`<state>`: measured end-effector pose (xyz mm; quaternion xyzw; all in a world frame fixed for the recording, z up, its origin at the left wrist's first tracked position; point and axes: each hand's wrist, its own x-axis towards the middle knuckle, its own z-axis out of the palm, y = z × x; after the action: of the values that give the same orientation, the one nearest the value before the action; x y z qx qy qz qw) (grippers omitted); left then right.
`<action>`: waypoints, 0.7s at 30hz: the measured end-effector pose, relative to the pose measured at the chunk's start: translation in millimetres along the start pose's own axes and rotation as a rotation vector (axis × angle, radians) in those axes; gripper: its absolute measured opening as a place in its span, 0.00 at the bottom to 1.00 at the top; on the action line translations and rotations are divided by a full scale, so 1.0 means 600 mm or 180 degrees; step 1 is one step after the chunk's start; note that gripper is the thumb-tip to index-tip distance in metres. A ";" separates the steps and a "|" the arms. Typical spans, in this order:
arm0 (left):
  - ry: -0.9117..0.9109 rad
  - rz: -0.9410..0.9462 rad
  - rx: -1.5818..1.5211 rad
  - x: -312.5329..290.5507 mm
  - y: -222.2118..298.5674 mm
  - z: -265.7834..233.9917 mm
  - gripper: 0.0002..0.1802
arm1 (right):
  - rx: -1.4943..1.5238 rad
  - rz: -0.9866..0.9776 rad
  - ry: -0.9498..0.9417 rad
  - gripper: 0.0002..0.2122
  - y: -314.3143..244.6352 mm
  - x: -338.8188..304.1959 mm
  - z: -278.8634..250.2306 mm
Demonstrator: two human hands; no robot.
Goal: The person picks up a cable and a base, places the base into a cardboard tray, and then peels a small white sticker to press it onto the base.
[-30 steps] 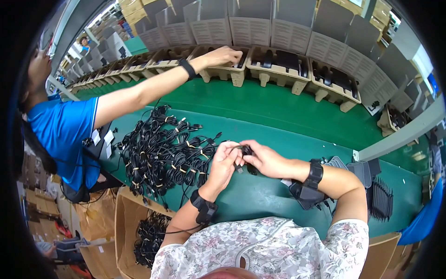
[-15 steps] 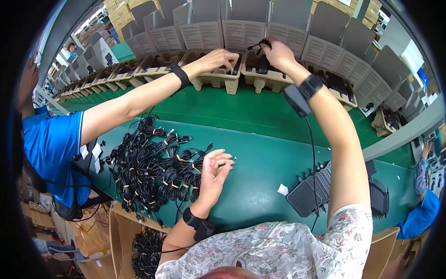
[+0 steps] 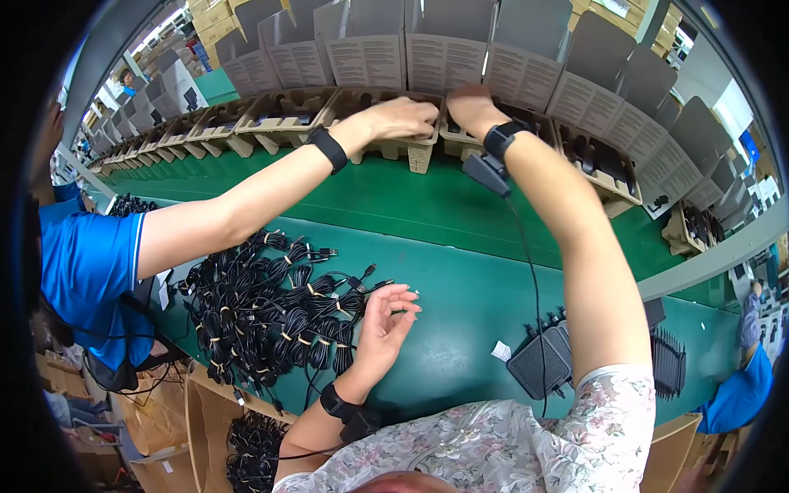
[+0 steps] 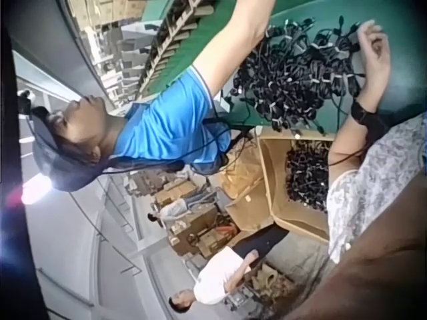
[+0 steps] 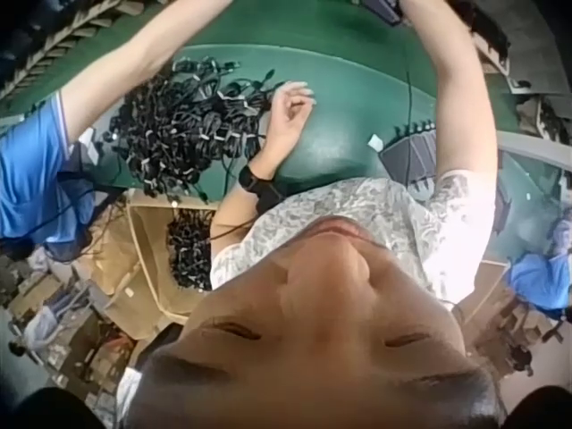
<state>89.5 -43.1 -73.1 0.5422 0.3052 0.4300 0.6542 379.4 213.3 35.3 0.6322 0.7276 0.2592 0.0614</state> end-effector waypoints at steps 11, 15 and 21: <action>-0.0134 -0.0189 0.0058 -0.004 -0.006 0.006 0.18 | 0.0275 0.1009 0.0007 0.18 -0.036 0.033 0.090; -0.0134 -0.0174 0.0055 -0.005 -0.003 0.001 0.17 | 0.1834 0.0733 -0.0224 0.16 -0.002 -0.002 0.088; -0.0155 -0.0135 0.0077 -0.005 0.002 0.001 0.16 | 0.2085 0.0875 0.0915 0.13 -0.007 -0.060 0.085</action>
<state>88.4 -46.2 -72.0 0.5538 0.3058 0.3990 0.6637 404.0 193.9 -18.6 0.6671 0.6815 0.1048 -0.2819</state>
